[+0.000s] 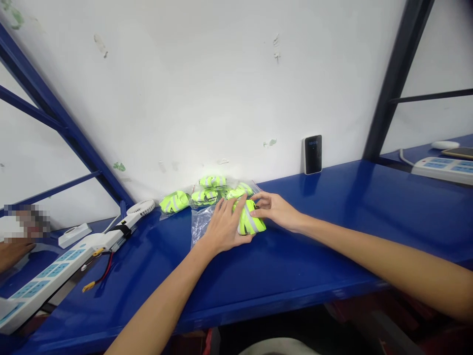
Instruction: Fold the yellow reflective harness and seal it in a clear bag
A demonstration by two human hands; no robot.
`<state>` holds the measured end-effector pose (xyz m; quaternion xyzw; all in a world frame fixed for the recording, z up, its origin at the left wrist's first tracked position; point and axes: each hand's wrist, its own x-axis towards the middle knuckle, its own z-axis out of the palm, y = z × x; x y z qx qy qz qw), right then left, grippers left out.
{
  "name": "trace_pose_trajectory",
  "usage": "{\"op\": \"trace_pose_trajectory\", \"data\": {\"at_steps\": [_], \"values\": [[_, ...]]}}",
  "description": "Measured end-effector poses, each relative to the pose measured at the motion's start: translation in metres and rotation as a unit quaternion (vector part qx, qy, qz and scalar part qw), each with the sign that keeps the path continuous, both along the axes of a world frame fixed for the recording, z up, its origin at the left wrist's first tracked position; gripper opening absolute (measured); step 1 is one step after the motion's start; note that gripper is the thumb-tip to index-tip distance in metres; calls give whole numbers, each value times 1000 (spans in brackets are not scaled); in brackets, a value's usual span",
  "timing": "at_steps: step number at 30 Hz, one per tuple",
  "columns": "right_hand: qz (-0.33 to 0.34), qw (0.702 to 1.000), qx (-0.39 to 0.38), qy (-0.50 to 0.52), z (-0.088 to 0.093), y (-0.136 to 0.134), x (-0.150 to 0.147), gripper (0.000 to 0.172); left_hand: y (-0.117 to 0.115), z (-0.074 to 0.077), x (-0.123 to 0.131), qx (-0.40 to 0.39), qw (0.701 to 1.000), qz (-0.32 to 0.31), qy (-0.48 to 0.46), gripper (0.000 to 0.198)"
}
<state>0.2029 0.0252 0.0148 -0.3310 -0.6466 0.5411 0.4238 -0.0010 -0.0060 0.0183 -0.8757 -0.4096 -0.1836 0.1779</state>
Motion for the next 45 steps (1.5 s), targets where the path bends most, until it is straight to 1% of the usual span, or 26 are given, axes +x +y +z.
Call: {"op": "trace_pose_trajectory", "data": {"at_steps": [3,7,9,11,13,16,19,23,26,28,30,35,38,40,41,43,45], "values": [[-27,1000,0,-1,-3,-4,-7,43,-1,1,6,6,1000,-5,20,98],[-39,999,8,13,-1,-10,-12,32,0,0,11,17,999,-12,33,92],[-39,999,-3,28,0,-11,-12,31,1,2,11,16,999,-17,27,90],[-39,998,-24,42,0,-10,-12,31,0,6,9,-2,999,-32,23,94],[-45,997,-38,53,-1,-8,-12,31,-2,11,5,-36,997,-58,27,98],[-52,995,-55,71,-3,-6,-12,33,-3,16,1,-68,994,-77,29,96],[-46,992,-75,91,-5,-6,-14,32,-1,13,0,-55,996,-66,23,94],[-38,992,-62,105,-8,-10,-19,21,2,6,8,-42,997,-57,16,90],[-43,995,-24,86,-11,-14,-24,11,2,4,20,-45,997,-59,4,84],[-40,997,8,58,-13,-15,-26,11,2,4,27,-49,997,-58,2,81],[-24,999,24,29,-14,-15,-25,10,1,3,30,-52,997,-51,-2,81],[87,995,30,-29,-11,-11,-11,12,-2,3,24,-58,997,-53,-13,84],[145,986,50,-64,-4,-10,-4,26,-6,6,22,-62,995,-75,7,86],[168,977,94,-92,0,-12,-2,35,-9,9,22,-64,994,-90,23,87],[173,971,125,-104,2,-13,-2,36,-10,10,23,-66,993,-95,29,87],[166,960,194,-114,3,-15,-5,32,-11,11,24,-67,992,-101,34,86],[141,947,261,-121,-2,-15,-9,27,-11,10,25,-66,991,-109,30,86]]}}
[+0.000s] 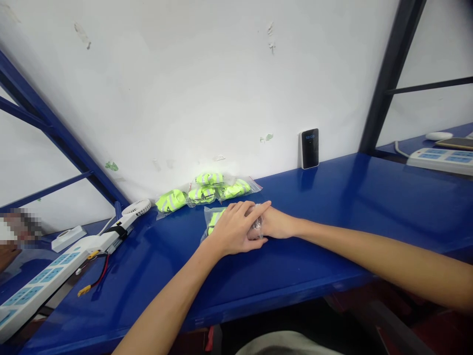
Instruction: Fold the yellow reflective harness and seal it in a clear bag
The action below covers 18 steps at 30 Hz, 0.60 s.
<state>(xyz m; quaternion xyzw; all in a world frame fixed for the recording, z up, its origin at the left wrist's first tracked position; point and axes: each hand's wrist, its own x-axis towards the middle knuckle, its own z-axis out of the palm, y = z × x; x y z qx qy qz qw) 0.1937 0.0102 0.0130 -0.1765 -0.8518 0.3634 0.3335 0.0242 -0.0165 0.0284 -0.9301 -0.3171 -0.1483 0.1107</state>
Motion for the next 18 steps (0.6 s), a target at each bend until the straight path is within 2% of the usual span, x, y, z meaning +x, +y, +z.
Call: {"op": "trace_pose_trajectory", "data": {"at_steps": [3,5,9,11,13,16,18], "values": [[-45,995,93,-12,-15,5,-8,27,1,-5,3,15,1000,-9,-11,84],[-67,989,129,-30,-23,8,-12,29,2,-9,6,30,999,-12,-12,83],[-42,986,154,-54,-21,7,-8,20,0,-7,8,32,999,-26,-17,80],[-29,987,150,-53,-12,6,-1,18,-1,1,3,22,999,-23,-29,85],[-61,988,133,-45,-2,7,9,21,1,12,-10,14,999,-8,-44,91],[-146,987,67,-2,9,13,23,26,11,21,-42,-7,995,49,-85,75],[-180,983,13,27,12,17,29,30,21,18,-63,-64,984,102,-129,62]]}}
